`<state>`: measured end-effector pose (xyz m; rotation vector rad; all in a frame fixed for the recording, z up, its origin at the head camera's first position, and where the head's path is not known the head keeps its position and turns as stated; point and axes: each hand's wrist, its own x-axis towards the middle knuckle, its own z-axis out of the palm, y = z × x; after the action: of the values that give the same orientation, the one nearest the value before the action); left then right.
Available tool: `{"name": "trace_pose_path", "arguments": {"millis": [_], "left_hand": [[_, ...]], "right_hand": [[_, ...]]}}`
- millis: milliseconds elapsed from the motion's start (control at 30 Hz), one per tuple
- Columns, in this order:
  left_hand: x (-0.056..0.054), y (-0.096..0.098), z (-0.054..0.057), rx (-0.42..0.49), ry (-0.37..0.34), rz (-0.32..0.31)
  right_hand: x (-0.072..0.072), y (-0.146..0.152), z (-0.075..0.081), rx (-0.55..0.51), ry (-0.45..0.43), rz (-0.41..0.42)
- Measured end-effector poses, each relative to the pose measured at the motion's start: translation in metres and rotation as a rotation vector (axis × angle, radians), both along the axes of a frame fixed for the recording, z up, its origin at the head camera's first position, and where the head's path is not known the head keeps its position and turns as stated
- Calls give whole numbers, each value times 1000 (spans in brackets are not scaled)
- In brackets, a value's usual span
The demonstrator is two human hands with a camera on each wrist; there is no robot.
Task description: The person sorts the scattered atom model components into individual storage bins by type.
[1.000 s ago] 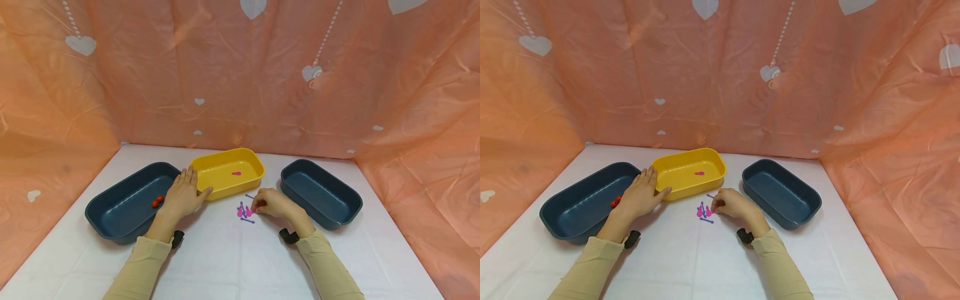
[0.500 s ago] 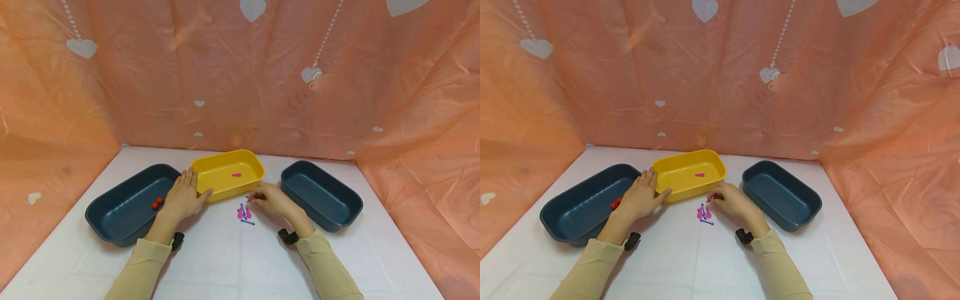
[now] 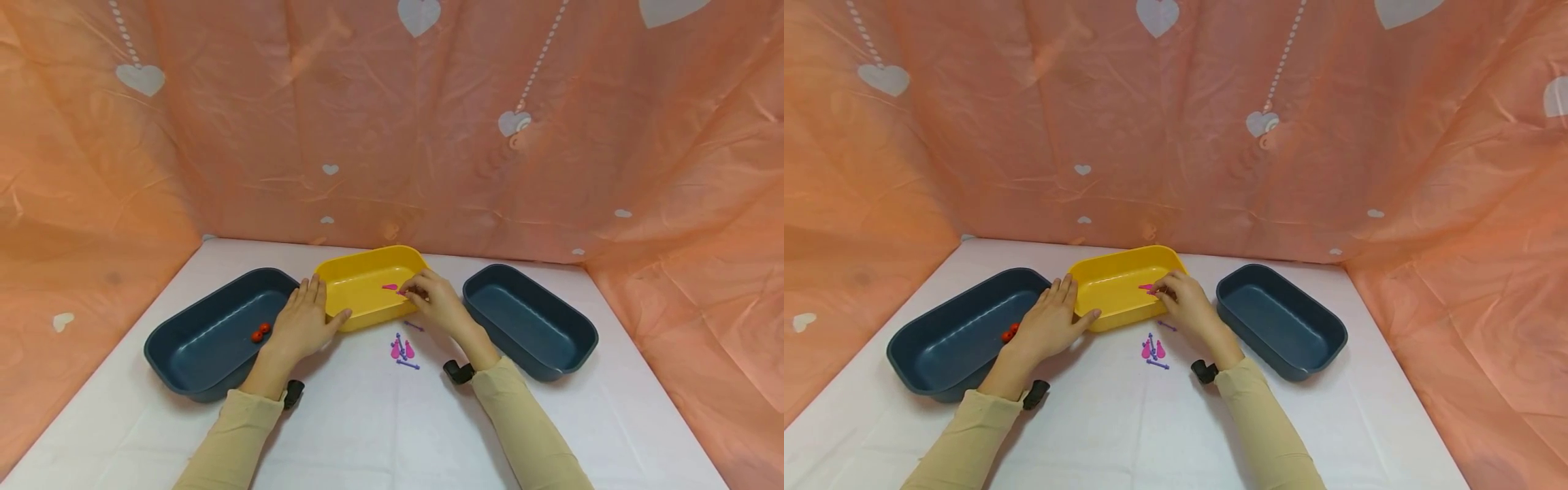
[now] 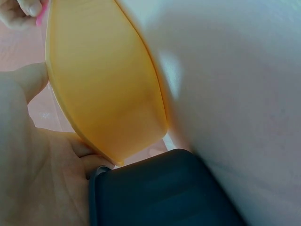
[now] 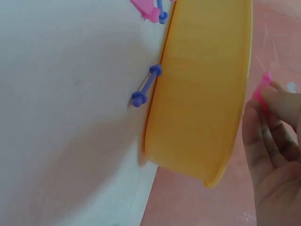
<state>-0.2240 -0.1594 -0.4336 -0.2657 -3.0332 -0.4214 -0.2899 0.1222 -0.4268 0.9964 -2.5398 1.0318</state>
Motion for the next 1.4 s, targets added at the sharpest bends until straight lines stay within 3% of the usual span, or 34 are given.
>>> {"name": "trace_pose_path", "arguments": {"millis": [167,400,633,1167,1400], "left_hand": [[0,1,1,3,2,-4],[1,0,1,1,3,-2],[1,1,1,2,0,-1],[2,1,4,4,-11,1],[2,2,4,-1,-3,0]], "right_hand": [[-10,-11,2,12,31,-28],[-20,-21,2,15,-14,-78],[-20,-22,1,18,-52,-113],[3,-7,3,-38,9,-127],[19,1,0,-15,-14,-127]]}}
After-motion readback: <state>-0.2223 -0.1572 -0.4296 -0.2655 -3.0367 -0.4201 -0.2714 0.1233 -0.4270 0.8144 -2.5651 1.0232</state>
